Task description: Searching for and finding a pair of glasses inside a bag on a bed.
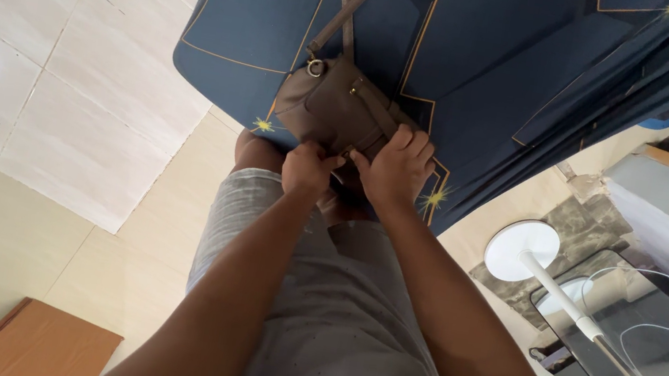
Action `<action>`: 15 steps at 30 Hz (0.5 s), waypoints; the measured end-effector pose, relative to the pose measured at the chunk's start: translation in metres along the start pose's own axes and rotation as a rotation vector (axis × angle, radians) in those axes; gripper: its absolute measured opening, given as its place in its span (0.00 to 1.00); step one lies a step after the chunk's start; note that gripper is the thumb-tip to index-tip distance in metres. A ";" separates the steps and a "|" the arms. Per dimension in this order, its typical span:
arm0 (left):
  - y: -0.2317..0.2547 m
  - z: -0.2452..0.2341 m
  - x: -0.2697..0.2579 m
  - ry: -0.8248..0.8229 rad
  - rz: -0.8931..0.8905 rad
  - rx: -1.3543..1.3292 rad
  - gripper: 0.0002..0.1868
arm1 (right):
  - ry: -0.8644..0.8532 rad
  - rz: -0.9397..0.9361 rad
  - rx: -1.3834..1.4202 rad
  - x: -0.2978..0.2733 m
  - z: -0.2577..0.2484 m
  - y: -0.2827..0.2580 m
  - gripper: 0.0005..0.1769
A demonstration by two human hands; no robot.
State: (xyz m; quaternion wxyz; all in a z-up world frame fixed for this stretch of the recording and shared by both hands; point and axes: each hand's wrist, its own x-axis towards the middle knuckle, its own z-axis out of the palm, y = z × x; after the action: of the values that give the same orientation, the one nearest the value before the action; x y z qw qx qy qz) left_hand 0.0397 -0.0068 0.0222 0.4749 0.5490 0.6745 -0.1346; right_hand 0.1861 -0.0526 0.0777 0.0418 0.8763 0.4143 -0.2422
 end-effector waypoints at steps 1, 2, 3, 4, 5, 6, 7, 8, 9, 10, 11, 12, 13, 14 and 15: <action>-0.002 0.002 0.001 0.000 -0.001 0.000 0.25 | 0.000 -0.001 0.000 0.000 0.003 0.001 0.57; -0.003 0.005 0.002 -0.003 0.016 -0.008 0.24 | 0.010 -0.001 -0.010 0.000 0.006 0.003 0.57; -0.005 0.007 0.003 -0.005 0.033 -0.016 0.24 | 0.021 -0.003 -0.018 0.001 0.009 0.003 0.56; -0.004 0.006 0.003 -0.003 0.032 -0.015 0.24 | 0.021 -0.004 -0.017 0.003 0.007 0.002 0.56; -0.003 0.007 0.003 0.011 0.037 -0.037 0.24 | 0.011 0.012 -0.008 0.005 0.005 0.001 0.57; -0.002 0.007 0.002 0.024 0.042 -0.058 0.23 | 0.001 0.028 0.001 0.006 0.003 0.001 0.57; 0.002 0.000 -0.005 0.023 0.039 -0.056 0.23 | -0.003 0.028 0.001 0.007 -0.002 0.001 0.57; 0.007 -0.008 -0.011 0.037 0.023 -0.056 0.24 | -0.026 0.042 0.018 0.007 -0.006 0.001 0.56; 0.014 -0.015 -0.015 0.054 0.013 -0.059 0.24 | -0.043 0.054 0.033 0.012 -0.012 0.001 0.56; 0.015 -0.015 -0.016 0.056 0.015 -0.061 0.24 | -0.040 0.052 0.033 0.012 -0.012 0.003 0.56; 0.017 -0.015 -0.018 0.074 0.105 -0.042 0.23 | -0.057 0.048 0.042 0.013 -0.013 0.004 0.56; 0.019 -0.015 -0.020 0.091 0.196 -0.022 0.22 | -0.074 0.043 0.051 0.014 -0.014 0.005 0.56; 0.025 -0.016 -0.024 0.092 0.196 -0.020 0.22 | -0.074 0.043 0.053 0.014 -0.013 0.007 0.56; 0.030 -0.016 -0.028 0.115 0.309 0.003 0.19 | -0.072 0.036 0.049 0.014 -0.011 0.009 0.55; 0.036 -0.017 -0.032 0.137 0.424 0.025 0.17 | -0.068 0.030 0.045 0.015 -0.009 0.011 0.54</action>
State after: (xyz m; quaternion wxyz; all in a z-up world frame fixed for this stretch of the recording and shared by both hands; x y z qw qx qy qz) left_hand 0.0610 -0.0013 0.0685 0.4386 0.6925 0.5728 -0.0026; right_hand 0.2057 -0.0467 0.0778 0.0396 0.8743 0.3940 -0.2806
